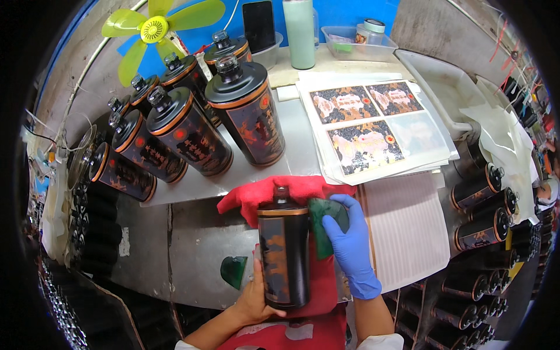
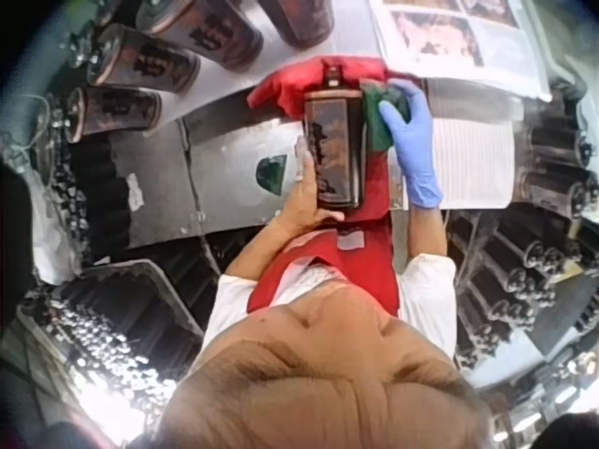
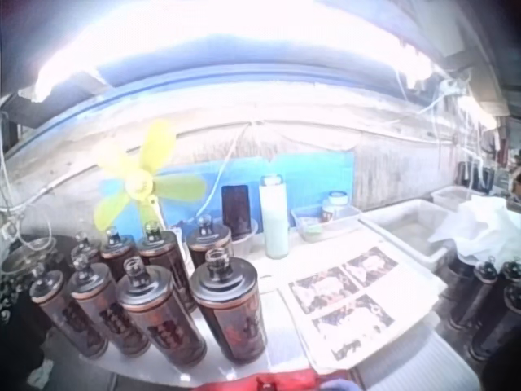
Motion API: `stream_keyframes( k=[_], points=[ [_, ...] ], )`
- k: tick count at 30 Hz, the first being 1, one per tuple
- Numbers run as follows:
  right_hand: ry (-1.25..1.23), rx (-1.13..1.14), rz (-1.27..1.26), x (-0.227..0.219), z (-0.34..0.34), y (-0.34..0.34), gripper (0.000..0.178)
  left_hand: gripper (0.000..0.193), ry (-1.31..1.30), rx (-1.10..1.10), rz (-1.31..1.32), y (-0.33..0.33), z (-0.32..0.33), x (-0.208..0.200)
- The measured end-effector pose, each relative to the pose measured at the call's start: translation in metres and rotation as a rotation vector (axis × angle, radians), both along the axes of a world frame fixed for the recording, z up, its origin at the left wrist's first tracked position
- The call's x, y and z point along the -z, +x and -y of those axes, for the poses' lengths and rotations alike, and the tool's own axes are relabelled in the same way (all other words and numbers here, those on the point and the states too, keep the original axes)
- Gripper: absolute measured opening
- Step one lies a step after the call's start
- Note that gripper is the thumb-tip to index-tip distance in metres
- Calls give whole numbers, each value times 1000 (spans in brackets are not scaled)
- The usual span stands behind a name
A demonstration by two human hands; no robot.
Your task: The person applies decorative labels to cylindrical black containers. They wipe each container with a green sponge, peel a label from a sheet, align and smooth it onto the container, and then place the finished container on a nearby tray. The process is repeated for multiple containers.
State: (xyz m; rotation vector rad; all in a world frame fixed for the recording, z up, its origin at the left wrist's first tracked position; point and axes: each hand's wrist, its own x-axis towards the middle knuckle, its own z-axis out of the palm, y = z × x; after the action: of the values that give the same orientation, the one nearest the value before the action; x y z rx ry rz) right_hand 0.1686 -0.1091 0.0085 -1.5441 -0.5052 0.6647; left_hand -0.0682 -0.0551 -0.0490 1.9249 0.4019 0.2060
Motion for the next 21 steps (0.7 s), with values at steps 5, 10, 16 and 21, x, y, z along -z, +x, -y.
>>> stream_keyframes(
  k=[5,10,16,21],
  points=[
    [-15,-21,246,-26,-3,-8,35,87,704,-164,173,18,13,-53],
    [-80,-165,572,-45,-31,-22,36,35,1060,78,72,47,20,-55],
    [17,-21,22,9,3,4,35,71,681,-137,260,11,11,-14],
    [-6,-15,241,-24,-5,-3,33,80,732,-254,285,9,26,-26]
  ],
)
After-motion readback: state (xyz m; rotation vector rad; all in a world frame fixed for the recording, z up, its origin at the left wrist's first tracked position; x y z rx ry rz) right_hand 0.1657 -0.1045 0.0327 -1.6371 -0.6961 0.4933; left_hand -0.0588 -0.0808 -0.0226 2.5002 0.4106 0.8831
